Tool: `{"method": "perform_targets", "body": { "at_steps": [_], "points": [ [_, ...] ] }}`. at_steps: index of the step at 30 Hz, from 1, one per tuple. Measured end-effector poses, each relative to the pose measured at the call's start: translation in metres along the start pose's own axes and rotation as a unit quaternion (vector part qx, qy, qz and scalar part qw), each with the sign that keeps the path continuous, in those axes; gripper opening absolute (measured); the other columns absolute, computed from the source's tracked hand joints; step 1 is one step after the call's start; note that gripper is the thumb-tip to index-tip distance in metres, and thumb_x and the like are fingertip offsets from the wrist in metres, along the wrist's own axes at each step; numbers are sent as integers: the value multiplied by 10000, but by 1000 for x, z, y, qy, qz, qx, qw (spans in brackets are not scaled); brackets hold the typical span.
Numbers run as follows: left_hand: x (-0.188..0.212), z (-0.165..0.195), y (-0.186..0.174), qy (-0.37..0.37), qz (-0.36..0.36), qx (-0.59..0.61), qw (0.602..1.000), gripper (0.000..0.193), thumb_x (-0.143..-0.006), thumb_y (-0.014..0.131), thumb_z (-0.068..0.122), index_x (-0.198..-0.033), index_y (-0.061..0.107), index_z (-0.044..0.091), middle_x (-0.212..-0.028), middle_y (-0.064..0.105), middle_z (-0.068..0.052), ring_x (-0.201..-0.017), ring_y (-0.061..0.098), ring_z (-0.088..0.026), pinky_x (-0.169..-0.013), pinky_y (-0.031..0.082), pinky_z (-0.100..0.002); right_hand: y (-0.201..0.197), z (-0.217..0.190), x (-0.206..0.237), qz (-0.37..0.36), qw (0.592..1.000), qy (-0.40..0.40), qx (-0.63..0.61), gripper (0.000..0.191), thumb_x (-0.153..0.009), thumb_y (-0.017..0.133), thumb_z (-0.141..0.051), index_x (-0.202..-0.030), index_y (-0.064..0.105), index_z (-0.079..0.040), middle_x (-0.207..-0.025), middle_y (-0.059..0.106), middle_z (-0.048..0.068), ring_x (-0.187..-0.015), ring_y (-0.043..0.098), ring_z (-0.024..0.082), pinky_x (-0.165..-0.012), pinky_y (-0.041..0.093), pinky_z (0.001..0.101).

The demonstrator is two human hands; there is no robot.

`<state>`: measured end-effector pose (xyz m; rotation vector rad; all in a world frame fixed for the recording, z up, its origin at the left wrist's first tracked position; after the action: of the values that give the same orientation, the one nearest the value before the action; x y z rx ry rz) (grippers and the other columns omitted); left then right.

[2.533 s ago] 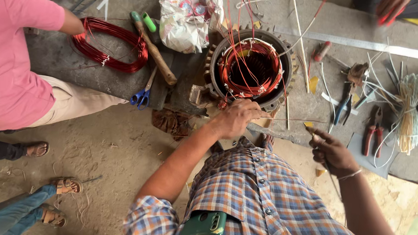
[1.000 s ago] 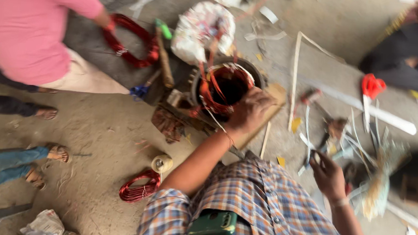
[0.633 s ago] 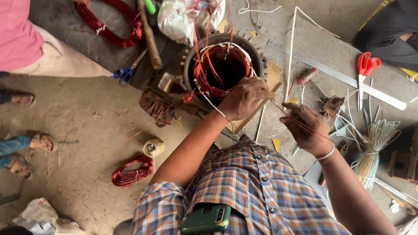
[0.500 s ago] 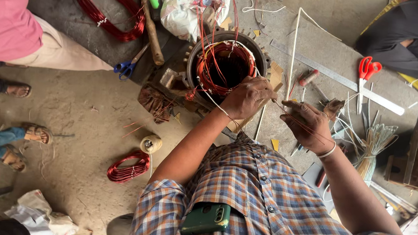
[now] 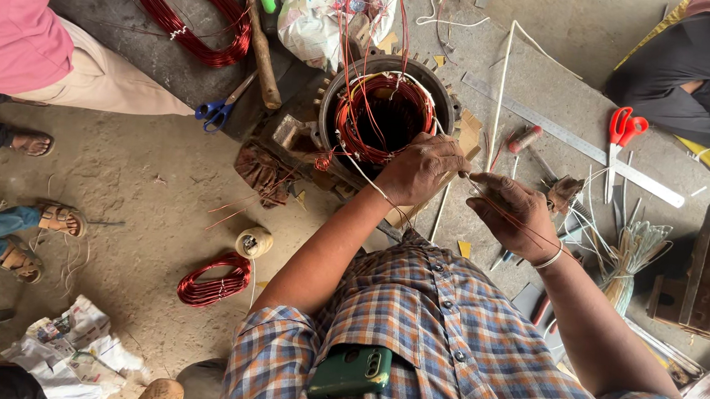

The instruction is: The person winds red copper wire into the slots of a motor stator, using both hands to guide and pack the wire. They cut a white plastic tie with scissors and use it to secure the wire bundle, then trim the excess tie.

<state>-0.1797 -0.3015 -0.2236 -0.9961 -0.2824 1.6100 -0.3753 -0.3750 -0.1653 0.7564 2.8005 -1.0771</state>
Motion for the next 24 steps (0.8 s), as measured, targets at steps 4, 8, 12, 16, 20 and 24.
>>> {"method": "perform_targets", "body": {
  "at_steps": [4, 8, 12, 16, 20, 24],
  "points": [
    [0, 0, 1, -2, 1, -13, 1000, 190, -897, 680, 89, -1063, 727, 167, -1089, 715, -45, -1185, 650, -280, -1034, 458, -421, 1, 2, -1, -17, 1000, 5, 6, 428, -879, 800, -121, -1283, 664, -80, -901, 699, 76, -785, 707, 197, -691, 566, 330],
    [-1, -1, 3, -2, -8, -19, 1000, 230, -866, 670, 62, -1046, 740, 187, -1067, 712, -30, -1181, 654, -272, -1021, 461, -414, 6, 7, -7, -23, 998, -56, 7, 326, -910, 766, -110, -1230, 706, -91, -995, 738, 103, -847, 719, 229, -739, 581, 344],
    [0, -3, 4, 30, -8, -43, 999, 203, -848, 667, 84, -999, 738, 199, -1006, 709, -32, -1115, 667, -268, -976, 464, -411, 12, 10, -4, -41, 999, -26, -18, 233, -917, 754, -109, -1149, 752, -84, -913, 740, 89, -755, 713, 205, -673, 572, 344],
    [-1, -8, 7, 17, -19, -7, 1000, 200, -937, 636, 95, -1050, 753, 212, -956, 699, -25, -1040, 670, -247, -940, 475, -395, 6, -2, 13, -5, 999, -33, 40, 167, -919, 752, -114, -1082, 765, -86, -930, 765, 77, -707, 694, 195, -608, 567, 318],
    [0, -10, 7, 32, 1, -3, 999, 176, -912, 638, 110, -1024, 747, 191, -926, 690, -39, -1013, 667, -259, -922, 476, -399, 1, -10, 13, 14, 994, -103, 31, 119, -938, 736, -122, -1051, 735, -84, -1070, 779, 71, -798, 707, 186, -690, 604, 299],
    [1, -10, 8, 43, -14, -43, 998, 167, -902, 632, 100, -998, 735, 191, -947, 698, -30, -1086, 673, -261, -930, 465, -402, 1, -1, 2, -21, 998, -48, 32, 197, -928, 728, -75, -1119, 762, -45, -1009, 756, 93, -758, 701, 200, -676, 598, 328]
  ]
}}
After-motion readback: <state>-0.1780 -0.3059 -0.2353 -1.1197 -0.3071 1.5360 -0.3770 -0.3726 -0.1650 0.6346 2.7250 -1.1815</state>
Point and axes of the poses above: each hand's wrist, its own x-axis away from the middle knuckle, its own y-axis out of the palm, z = x × y, the point moved 3 cm from there along -x, towards the middle knuckle
